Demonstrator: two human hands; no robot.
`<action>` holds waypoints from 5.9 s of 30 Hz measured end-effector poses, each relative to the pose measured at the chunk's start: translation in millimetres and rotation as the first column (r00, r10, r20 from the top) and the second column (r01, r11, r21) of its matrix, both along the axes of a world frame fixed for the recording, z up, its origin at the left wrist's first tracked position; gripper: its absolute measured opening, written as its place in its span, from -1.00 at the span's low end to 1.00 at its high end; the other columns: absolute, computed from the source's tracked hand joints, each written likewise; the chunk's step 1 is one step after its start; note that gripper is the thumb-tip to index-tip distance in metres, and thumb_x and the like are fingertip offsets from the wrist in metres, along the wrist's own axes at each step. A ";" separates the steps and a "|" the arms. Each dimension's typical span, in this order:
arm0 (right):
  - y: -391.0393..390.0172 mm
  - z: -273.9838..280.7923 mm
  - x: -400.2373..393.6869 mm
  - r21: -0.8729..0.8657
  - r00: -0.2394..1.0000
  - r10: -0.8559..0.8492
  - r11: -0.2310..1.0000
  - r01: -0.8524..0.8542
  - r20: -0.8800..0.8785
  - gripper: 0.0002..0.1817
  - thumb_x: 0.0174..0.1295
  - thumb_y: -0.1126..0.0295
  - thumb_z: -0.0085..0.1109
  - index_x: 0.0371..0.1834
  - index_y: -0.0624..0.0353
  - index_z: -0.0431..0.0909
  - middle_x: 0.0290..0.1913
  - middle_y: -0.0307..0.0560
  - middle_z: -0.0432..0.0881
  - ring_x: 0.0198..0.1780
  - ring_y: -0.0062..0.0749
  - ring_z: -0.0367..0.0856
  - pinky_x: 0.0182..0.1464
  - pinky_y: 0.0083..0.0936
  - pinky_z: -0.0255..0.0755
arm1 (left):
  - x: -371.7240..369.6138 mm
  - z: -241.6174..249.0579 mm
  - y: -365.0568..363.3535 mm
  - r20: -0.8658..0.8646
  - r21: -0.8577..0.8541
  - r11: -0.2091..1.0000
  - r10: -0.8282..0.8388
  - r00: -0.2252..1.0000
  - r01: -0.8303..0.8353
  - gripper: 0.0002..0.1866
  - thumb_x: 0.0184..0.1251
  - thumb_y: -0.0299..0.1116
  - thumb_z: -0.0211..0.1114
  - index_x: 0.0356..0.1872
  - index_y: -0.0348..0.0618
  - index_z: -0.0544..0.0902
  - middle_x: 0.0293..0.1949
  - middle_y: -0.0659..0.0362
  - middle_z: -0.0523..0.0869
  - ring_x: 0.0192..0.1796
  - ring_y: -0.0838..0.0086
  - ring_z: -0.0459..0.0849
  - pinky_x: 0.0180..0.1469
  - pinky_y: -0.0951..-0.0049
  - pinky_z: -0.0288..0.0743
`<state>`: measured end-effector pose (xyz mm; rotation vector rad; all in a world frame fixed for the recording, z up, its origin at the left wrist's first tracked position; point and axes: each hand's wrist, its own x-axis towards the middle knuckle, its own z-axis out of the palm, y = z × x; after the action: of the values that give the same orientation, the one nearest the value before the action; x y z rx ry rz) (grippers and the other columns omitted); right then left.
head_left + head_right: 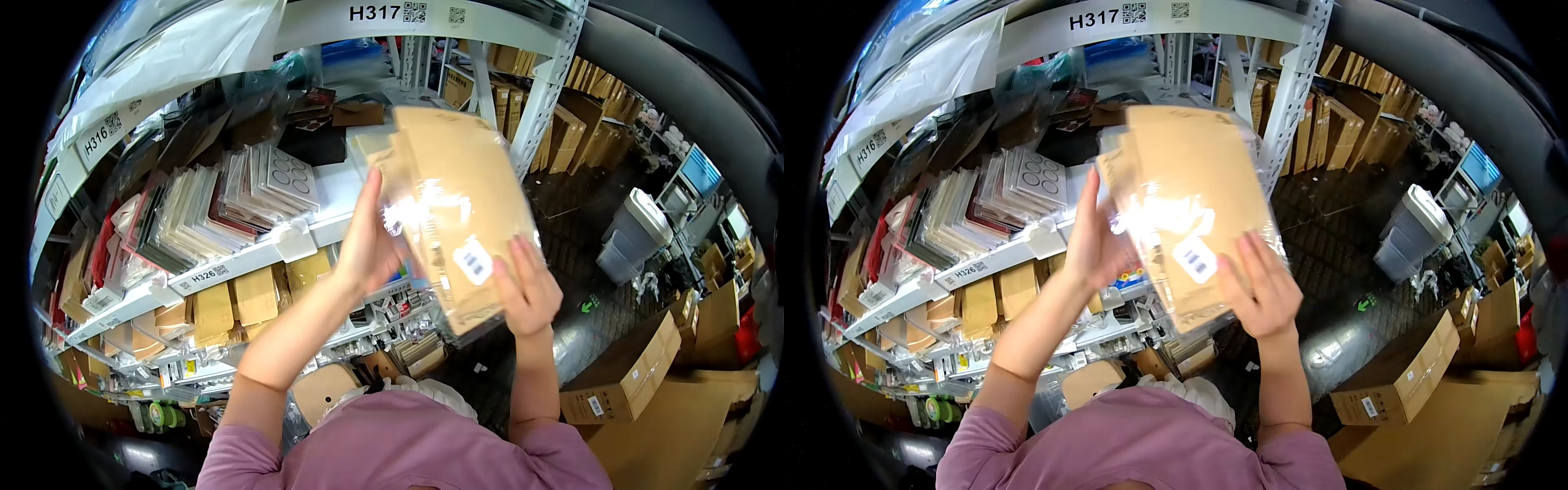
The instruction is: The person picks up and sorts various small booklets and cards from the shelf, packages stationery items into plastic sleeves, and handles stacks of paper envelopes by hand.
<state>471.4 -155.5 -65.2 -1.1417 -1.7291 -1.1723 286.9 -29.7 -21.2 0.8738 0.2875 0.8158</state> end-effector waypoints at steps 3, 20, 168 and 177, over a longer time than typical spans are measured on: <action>21.2 -10.2 -11.8 -0.091 0.994 0.103 0.991 -0.100 0.036 -0.78 0.09 0.48 0.23 -0.17 0.13 0.67 -0.08 0.15 0.64 -0.03 -0.03 0.66 -0.04 -0.29 0.61 | -10.9 -28.5 -28.2 0.129 -0.244 0.969 0.078 0.989 -0.044 -0.42 0.39 -0.04 0.13 0.26 -0.23 0.35 0.15 -0.02 0.53 0.18 0.19 0.55 0.17 0.13 0.50; 23.3 3.1 6.1 -0.091 0.759 0.227 0.932 -0.352 -0.610 -0.63 -0.03 0.69 0.22 -0.06 0.35 0.56 0.02 0.05 0.59 0.07 -0.15 0.53 0.15 -0.37 0.37 | -33.1 -10.2 38.6 -0.110 -0.085 0.969 0.221 0.969 -0.231 -0.68 0.24 -0.61 0.19 0.00 -0.55 0.44 -0.09 -0.15 0.64 -0.12 0.25 0.72 -0.06 0.33 0.69; 24.8 28.5 28.8 0.212 -0.203 0.095 0.689 -0.693 -0.975 -0.79 0.33 0.44 0.11 -0.16 0.43 0.58 -0.31 -0.11 0.67 -0.35 -0.60 0.60 -0.25 -0.68 0.47 | -41.7 25.1 10.8 0.159 0.864 -0.478 0.553 0.818 0.156 -0.33 -0.11 -0.41 0.45 0.18 0.11 0.53 0.24 0.00 0.43 0.38 0.12 0.27 0.38 -0.15 0.07; -1.8 31.9 15.0 0.276 0.048 0.537 0.506 -0.817 -0.842 -0.17 0.25 -0.14 0.11 0.30 0.39 0.20 0.15 0.10 0.46 0.15 -0.26 0.48 0.15 -0.38 0.38 | -60.2 45.1 -29.3 0.364 0.929 -0.232 0.458 0.811 -0.287 -0.79 0.07 -0.56 0.38 -0.21 -0.27 0.71 -0.38 0.11 0.75 -0.35 0.44 0.75 -0.32 0.56 0.60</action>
<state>486.4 -157.3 -33.3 -0.5994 -1.2437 0.3689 226.7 -59.0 23.9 2.4675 -0.0655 1.6602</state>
